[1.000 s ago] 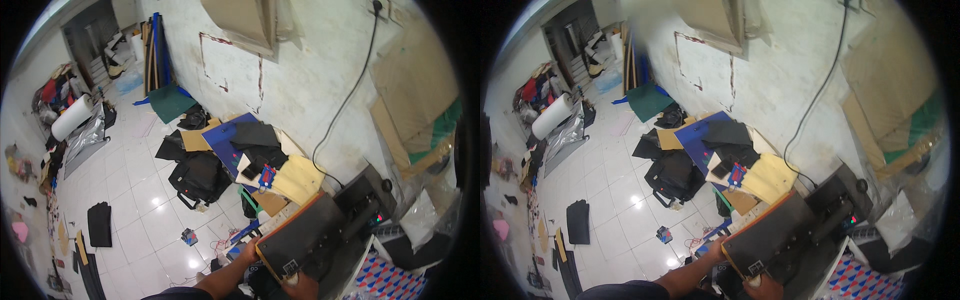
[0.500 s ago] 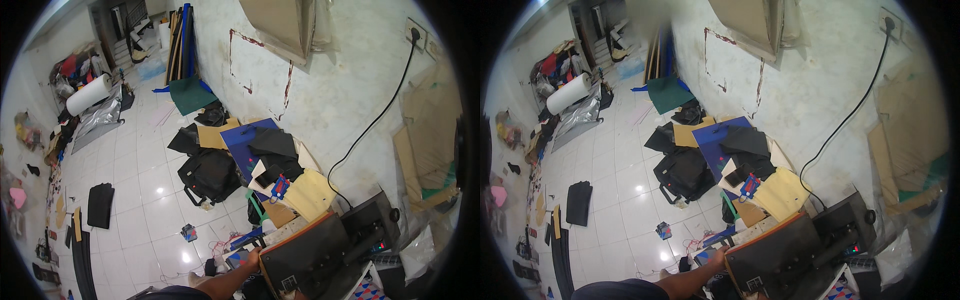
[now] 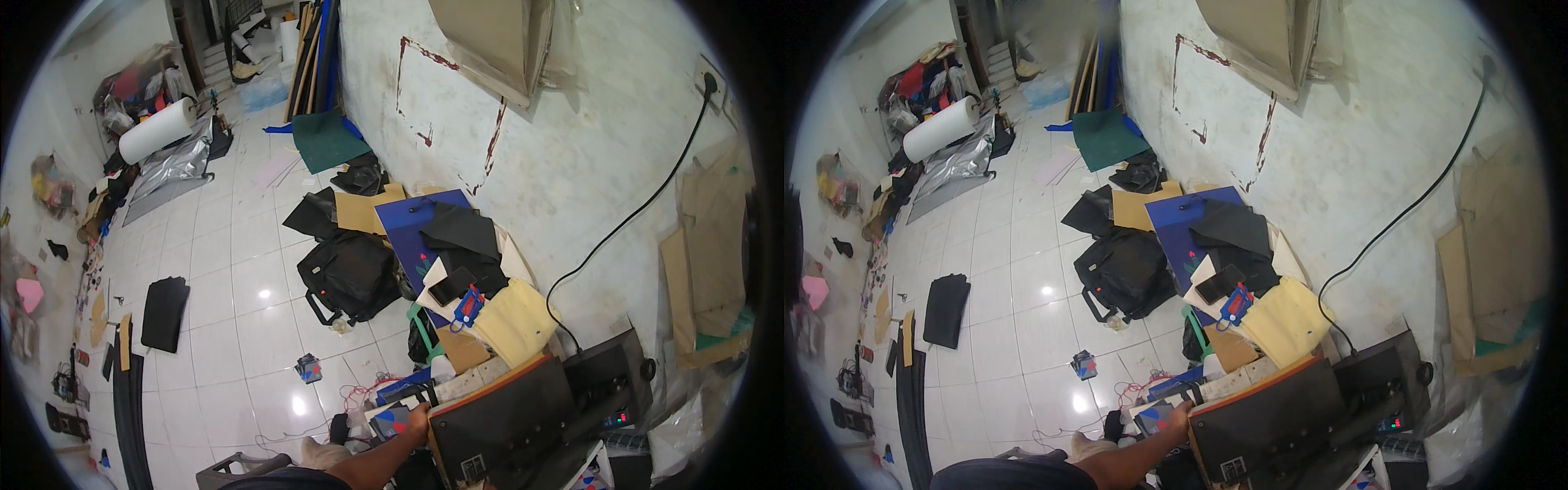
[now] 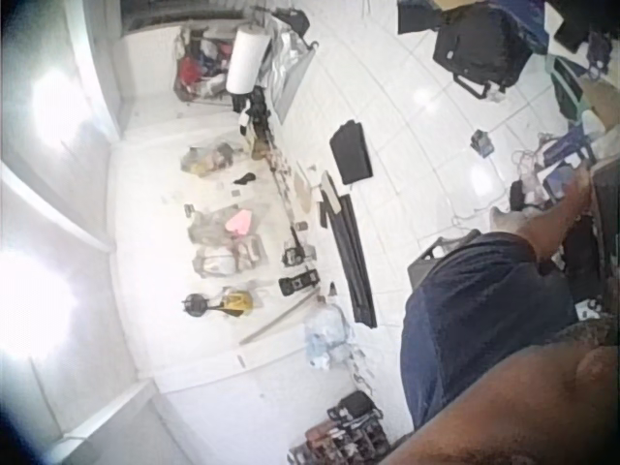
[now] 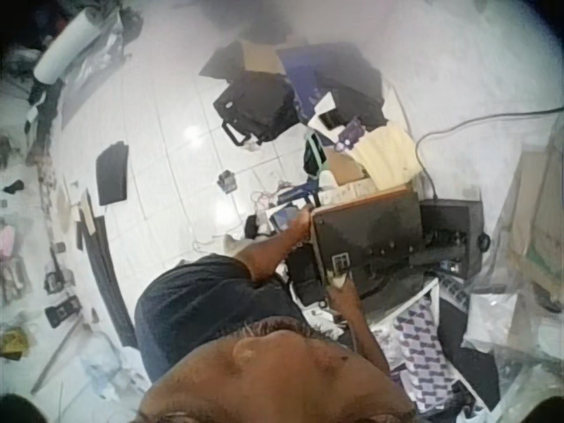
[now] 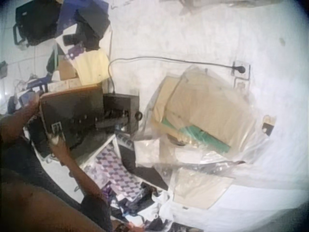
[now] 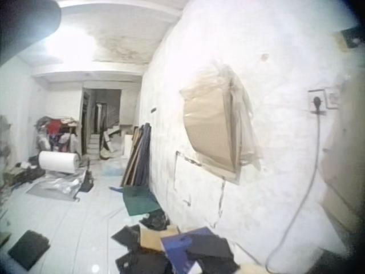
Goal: The person places small patterned patches onto black fabric pieces arranged on a heat press. They then operate the press to apply heat and pressure to the patches.
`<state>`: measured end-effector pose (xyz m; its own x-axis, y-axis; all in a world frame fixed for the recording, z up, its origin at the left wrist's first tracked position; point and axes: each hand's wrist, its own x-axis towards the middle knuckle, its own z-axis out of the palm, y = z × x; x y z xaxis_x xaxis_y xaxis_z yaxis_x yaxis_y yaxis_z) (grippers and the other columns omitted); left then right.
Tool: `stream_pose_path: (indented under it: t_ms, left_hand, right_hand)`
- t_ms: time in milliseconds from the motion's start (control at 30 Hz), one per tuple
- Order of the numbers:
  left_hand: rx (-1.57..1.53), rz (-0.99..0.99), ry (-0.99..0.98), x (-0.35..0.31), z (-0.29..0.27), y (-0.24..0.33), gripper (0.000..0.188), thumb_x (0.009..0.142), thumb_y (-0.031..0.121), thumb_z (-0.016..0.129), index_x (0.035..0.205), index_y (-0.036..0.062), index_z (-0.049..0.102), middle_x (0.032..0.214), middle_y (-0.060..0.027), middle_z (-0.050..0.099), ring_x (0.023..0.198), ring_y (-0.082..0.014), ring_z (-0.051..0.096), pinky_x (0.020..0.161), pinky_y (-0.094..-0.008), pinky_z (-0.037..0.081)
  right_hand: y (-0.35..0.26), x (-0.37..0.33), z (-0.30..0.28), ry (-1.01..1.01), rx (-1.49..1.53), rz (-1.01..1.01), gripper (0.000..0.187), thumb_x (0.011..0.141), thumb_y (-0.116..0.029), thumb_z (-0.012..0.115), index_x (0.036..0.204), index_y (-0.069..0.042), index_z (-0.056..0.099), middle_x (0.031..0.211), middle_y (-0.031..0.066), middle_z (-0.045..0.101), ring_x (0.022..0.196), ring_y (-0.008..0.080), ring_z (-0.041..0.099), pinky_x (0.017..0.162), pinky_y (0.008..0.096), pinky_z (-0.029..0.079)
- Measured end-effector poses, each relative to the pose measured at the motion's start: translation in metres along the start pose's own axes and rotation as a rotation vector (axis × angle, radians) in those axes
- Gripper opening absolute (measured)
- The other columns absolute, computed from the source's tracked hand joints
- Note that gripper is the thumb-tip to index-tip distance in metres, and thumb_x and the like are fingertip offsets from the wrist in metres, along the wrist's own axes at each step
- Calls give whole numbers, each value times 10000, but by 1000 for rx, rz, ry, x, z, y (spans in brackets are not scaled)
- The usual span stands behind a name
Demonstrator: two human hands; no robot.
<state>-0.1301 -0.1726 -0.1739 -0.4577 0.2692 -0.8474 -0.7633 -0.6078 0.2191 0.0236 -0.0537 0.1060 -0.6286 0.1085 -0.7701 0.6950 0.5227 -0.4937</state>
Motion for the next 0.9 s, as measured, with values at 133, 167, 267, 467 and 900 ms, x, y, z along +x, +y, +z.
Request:
stream_pose_path:
  t_ms: [133,167,267,467,900]
  left_hand:
    - [-5,-5,-22,2,4,-5,392,920,319,429,1057,-4,604,966,-162,647,847,-264,629,807,-387,508]
    - [10,40,32,7,-1,-5,373,899,321,456,1015,4,615,917,-152,638,810,-260,623,772,-392,503]
    - [33,112,88,25,-7,-14,335,851,327,514,915,24,642,811,-129,618,725,-252,605,699,-400,489]
    - [78,99,42,9,-1,-8,372,847,348,523,937,10,650,832,-126,620,739,-266,587,722,-417,470]
    - [320,108,93,4,-11,4,471,877,390,504,1048,-35,613,978,-150,636,838,-276,619,734,-407,478]
  right_hand:
    - [24,10,7,-2,17,-47,505,813,-252,626,1231,10,517,1093,191,615,971,317,602,825,418,461]
    - [17,6,5,16,-19,-49,500,814,-250,622,1225,15,520,1082,195,615,971,318,601,822,419,460]
    - [7,-2,3,37,-77,3,479,819,-245,612,1206,27,533,1048,194,621,956,317,599,806,422,460]
    - [51,14,30,275,-50,-98,355,838,-223,602,1104,11,585,862,105,625,724,226,588,633,391,470]
    - [-28,-73,-41,55,180,-9,464,709,-272,743,1094,-43,627,958,147,681,880,249,661,801,357,502]
